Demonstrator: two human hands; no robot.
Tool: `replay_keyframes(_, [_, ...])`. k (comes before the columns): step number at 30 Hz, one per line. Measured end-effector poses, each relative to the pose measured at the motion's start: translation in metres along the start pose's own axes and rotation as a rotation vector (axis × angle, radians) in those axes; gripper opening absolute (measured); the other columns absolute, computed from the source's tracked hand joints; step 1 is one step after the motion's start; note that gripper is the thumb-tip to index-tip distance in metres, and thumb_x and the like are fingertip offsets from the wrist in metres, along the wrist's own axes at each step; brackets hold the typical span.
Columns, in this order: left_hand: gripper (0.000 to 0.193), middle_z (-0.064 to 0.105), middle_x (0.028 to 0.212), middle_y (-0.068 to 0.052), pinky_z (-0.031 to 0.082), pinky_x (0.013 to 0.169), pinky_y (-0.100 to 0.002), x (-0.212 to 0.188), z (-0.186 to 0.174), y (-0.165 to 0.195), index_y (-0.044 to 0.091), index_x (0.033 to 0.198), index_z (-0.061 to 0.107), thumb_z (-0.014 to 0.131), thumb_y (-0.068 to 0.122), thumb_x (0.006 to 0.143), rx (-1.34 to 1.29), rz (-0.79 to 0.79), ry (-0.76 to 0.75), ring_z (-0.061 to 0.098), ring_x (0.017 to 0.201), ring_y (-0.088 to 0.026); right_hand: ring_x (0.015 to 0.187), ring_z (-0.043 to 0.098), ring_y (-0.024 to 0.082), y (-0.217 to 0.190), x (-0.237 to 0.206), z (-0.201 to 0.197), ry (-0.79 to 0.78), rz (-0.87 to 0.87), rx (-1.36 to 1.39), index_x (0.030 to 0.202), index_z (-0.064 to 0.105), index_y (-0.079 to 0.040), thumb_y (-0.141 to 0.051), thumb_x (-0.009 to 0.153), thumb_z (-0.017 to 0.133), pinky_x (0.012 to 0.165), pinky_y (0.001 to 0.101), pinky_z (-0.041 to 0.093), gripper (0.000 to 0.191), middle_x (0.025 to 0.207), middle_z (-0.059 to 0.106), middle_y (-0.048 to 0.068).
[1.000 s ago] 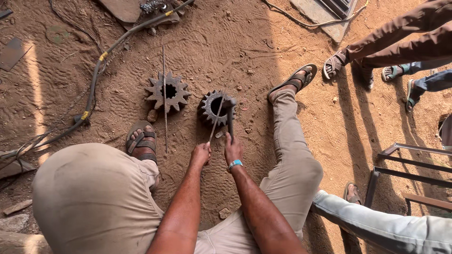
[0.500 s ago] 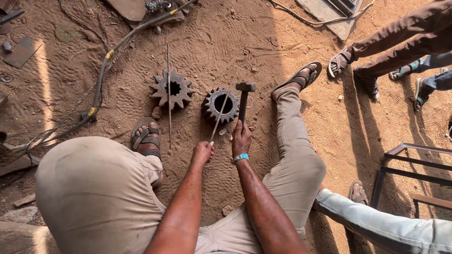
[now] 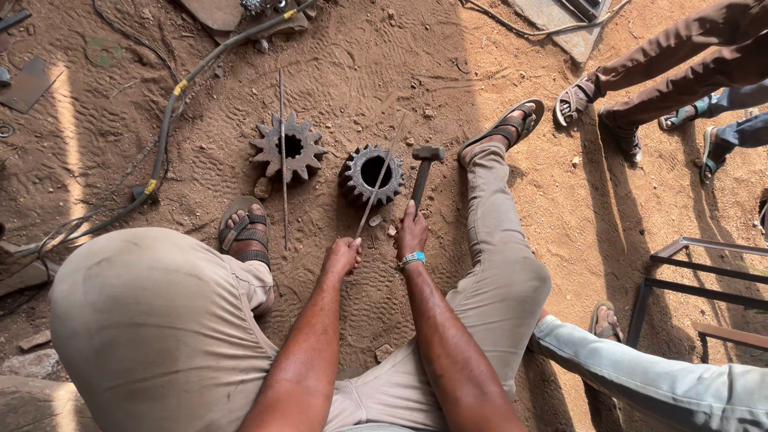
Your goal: The person sits on the ground and uses a hammer to strike a metal rod placed inside a gear-like metal part. They repeatedly adjust the rod and hammer it, while another person stands nearby.
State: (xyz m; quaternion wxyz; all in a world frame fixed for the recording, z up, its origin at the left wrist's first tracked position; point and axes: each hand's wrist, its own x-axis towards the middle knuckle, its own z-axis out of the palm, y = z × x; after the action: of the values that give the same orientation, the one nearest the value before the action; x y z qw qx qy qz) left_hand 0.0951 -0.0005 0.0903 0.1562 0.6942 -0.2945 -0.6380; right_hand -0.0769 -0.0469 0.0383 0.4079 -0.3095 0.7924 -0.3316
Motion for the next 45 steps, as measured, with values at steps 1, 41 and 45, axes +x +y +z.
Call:
replay_keyframes(1, [0.03, 0.071, 0.082, -0.004, 0.051, 0.057, -0.027, 0.001, 0.001, -0.002, 0.009, 0.108, 0.072, 0.056, 0.034, 0.107, 0.033, 0.007, 0.011, 0.06, 0.062, -0.008, 0.039, 0.042, 0.008, -0.004, -0.001, -0.002, -0.011, 0.026, 0.042, 0.081, 0.053, -0.015, -0.053, 0.106, 0.044, 0.032, 0.0284, 0.036, 0.047, 0.057, 0.05, -0.005])
replay_keyframes(41, [0.043, 0.068, 0.129, -0.008, 0.06, 0.09, -0.041, 0.024, 0.03, -0.013, 0.017, 0.147, 0.054, 0.055, 0.03, 0.106, 0.167, -0.068, -0.012, 0.069, 0.097, -0.019, 0.045, 0.041, 0.009, 0.02, -0.001, -0.011, -0.007, -0.199, -0.356, 0.098, 0.061, -0.015, -0.056, 0.103, 0.041, 0.037, 0.0315, 0.034, 0.046, 0.06, 0.049, -0.004])
replay_keyframes(45, [0.041, 0.075, 0.118, -0.011, 0.061, 0.08, -0.041, 0.025, 0.03, -0.014, 0.017, 0.147, 0.058, 0.052, 0.027, 0.108, 0.149, -0.054, -0.04, 0.065, 0.08, -0.018, 0.048, 0.044, 0.008, 0.029, 0.0, -0.014, -0.038, -0.105, -0.48, 0.102, 0.07, -0.014, -0.06, 0.104, 0.044, 0.041, 0.0298, 0.032, 0.052, 0.063, 0.053, -0.004])
